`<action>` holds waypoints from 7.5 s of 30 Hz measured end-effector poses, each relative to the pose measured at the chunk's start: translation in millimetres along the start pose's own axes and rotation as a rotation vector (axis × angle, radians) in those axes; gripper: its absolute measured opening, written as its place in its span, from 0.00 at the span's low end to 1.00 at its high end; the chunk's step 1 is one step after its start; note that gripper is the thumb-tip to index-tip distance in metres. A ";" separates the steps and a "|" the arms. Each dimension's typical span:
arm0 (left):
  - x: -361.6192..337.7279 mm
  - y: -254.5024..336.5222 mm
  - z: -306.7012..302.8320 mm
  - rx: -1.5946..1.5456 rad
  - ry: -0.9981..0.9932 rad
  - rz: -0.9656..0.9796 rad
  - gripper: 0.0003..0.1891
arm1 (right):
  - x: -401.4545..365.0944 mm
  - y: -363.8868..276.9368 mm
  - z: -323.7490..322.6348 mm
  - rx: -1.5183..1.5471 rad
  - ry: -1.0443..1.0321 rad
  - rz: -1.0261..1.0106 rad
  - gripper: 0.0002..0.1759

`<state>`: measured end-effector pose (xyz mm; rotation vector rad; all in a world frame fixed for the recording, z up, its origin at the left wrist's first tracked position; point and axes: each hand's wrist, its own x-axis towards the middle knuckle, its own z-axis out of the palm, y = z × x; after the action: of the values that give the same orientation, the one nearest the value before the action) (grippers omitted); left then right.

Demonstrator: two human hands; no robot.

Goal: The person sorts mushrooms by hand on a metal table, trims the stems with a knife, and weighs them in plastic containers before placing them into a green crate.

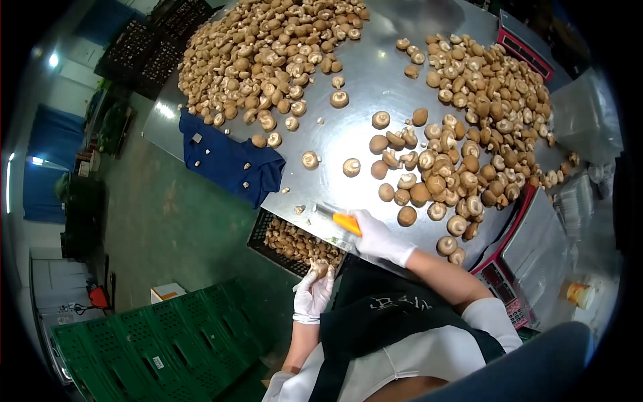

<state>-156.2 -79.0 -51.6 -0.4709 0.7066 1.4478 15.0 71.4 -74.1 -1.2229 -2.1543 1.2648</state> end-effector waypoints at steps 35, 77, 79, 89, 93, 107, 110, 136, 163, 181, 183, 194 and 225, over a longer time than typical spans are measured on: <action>-2.2 9.8 -6.9 0.425 0.010 0.109 0.04 | 21.5 18.3 19.7 -0.398 0.212 -0.285 0.27; 242.6 -33.2 246.1 2.286 -0.969 -0.079 0.30 | -29.2 4.1 -67.5 -0.466 0.598 -0.080 0.14; 246.6 -38.4 246.9 2.339 -1.015 -0.064 0.30 | -14.1 0.9 -82.1 -0.485 0.568 0.014 0.14; 250.4 -36.5 235.2 2.005 -0.704 -0.088 0.27 | 23.6 24.1 -100.3 -0.769 -0.007 0.410 0.19; 234.9 -12.5 203.0 1.313 -0.590 -0.212 0.24 | -5.0 51.5 -103.0 -0.393 0.343 0.216 0.17; 136.7 -118.3 180.4 0.742 -0.908 -0.767 0.40 | -189.3 20.0 -126.2 2.178 0.387 -0.141 0.27; 95.3 -175.2 218.5 0.697 -0.982 -1.052 0.43 | -245.3 -7.6 -153.4 1.744 0.841 -0.019 0.26; 15.6 -366.3 242.0 1.997 -2.070 0.593 0.34 | -356.1 75.7 -211.7 0.325 1.717 0.201 0.15; 149.9 -177.3 116.8 2.323 -0.944 1.041 0.33 | -150.6 61.4 -59.5 -0.658 0.677 0.423 0.29; 130.1 -135.7 150.0 0.576 -0.378 -0.841 0.28 | -175.3 44.3 -85.8 2.139 0.455 -0.004 0.30; 102.1 -141.0 162.8 0.621 -0.210 -0.832 0.32 | -184.4 35.7 -91.9 2.190 0.470 0.036 0.32; 71.7 -193.6 185.5 0.572 -0.512 -1.083 0.33 | -275.2 -20.3 -145.7 1.871 0.960 -0.077 0.30; 43.3 -321.9 233.6 1.701 -1.767 0.540 0.37 | -376.1 25.0 -209.9 -0.202 1.377 0.403 0.20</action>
<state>196.2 83.0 46.4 2.1533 0.2664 0.6857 377.3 -120.6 60.3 -1.8509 -1.0184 0.0613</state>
